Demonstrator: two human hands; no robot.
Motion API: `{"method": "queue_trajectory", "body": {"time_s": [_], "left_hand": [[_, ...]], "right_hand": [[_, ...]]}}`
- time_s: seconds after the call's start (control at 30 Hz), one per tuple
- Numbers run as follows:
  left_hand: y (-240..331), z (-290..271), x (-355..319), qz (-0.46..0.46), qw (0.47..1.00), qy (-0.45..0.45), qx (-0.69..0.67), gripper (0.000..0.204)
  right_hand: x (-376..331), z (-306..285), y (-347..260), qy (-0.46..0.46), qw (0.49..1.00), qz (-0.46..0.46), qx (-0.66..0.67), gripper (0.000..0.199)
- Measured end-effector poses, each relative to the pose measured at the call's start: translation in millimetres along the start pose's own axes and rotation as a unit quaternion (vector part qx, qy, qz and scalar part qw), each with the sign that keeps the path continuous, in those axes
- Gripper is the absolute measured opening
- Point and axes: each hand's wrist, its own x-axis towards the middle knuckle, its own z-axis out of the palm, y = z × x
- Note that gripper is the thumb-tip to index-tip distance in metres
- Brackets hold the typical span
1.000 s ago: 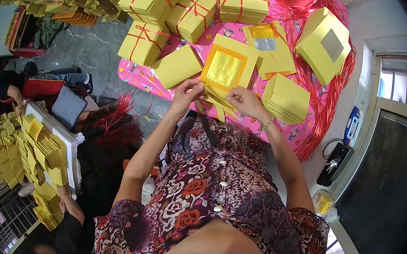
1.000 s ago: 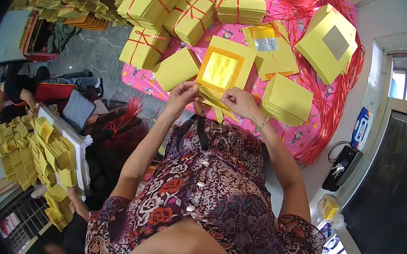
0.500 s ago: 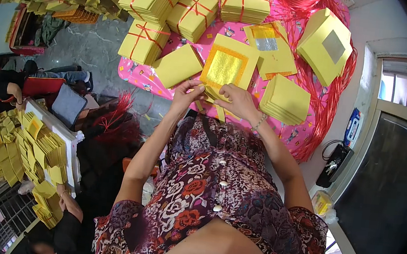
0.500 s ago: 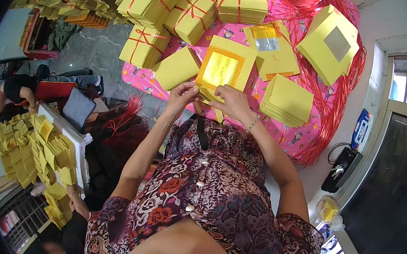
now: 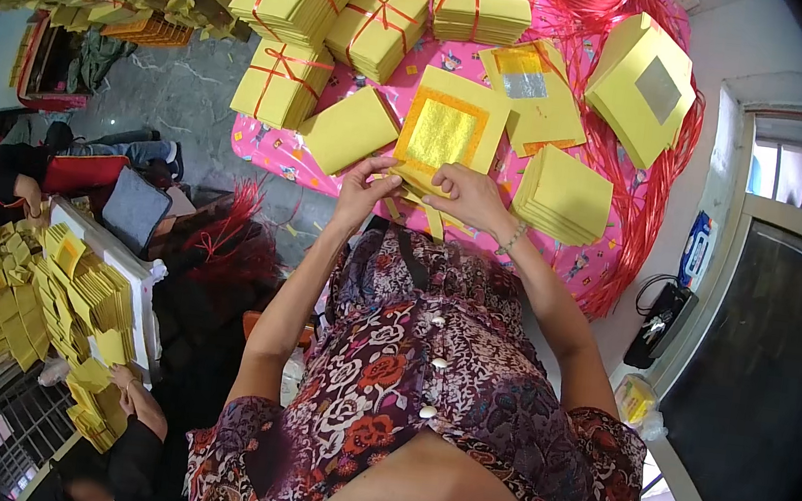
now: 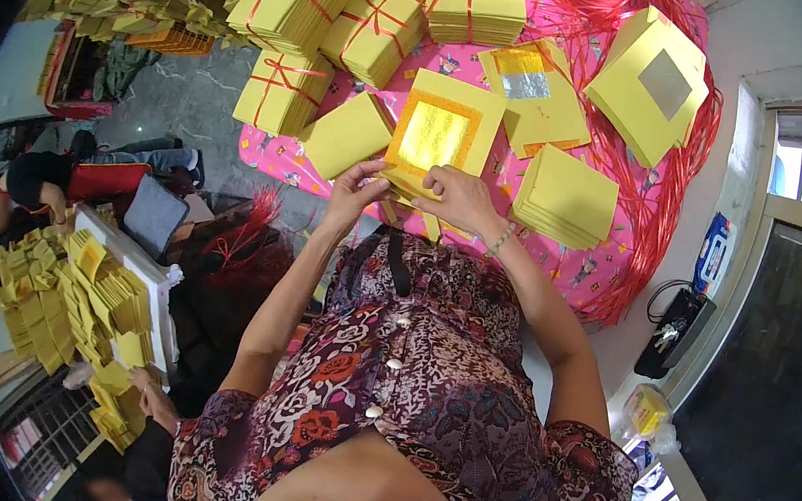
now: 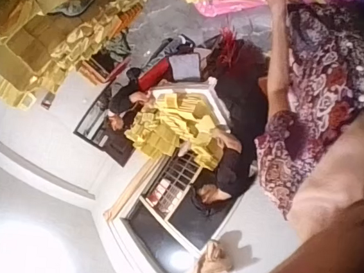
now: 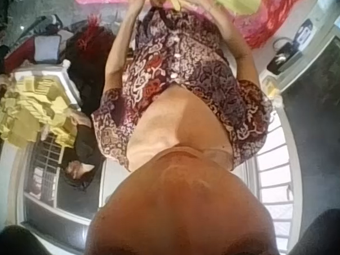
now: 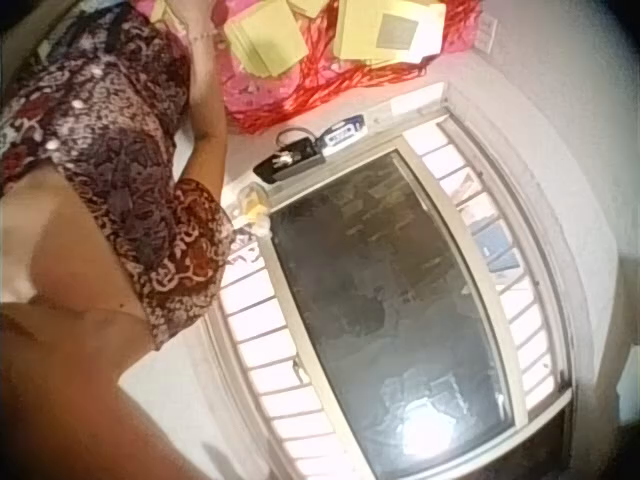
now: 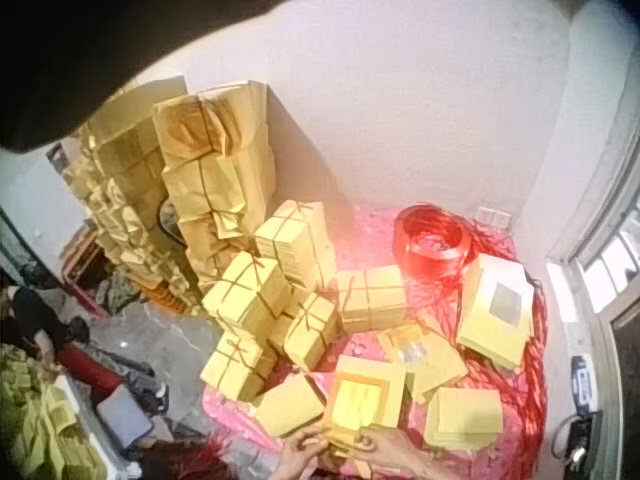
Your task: Sorting and stacking yellow paper sheets with foil inserts.
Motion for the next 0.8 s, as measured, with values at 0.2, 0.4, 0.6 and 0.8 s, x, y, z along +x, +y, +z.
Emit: {"method": "queue_trajectory", "body": {"time_s": [0.2, 0.4, 0.6, 0.8], "left_hand": [[-1.0, 0.4, -0.5, -0.016, 1.0, 0.009, 0.0, 0.028], [-1.1, 2.1, 0.0, -0.022, 1.0, 0.022, 0.0, 0.028], [-0.2, -2.1, -1.2, 0.015, 1.0, -0.013, 0.021, 0.031], [0.9, -3.6, -0.4, 0.008, 0.999, -0.03, 0.036, 0.033]], "right_hand": [[-0.1, -0.4, -2.7, 0.003, 1.0, -0.009, -0.02, 0.039], [1.4, 0.6, -0.2, 0.006, 1.0, -0.016, -0.026, 0.037], [1.0, 2.9, 3.5, 0.009, 1.0, -0.019, -0.017, 0.036], [2.0, 0.3, -3.1, 0.002, 0.999, -0.009, -0.037, 0.039]]}}
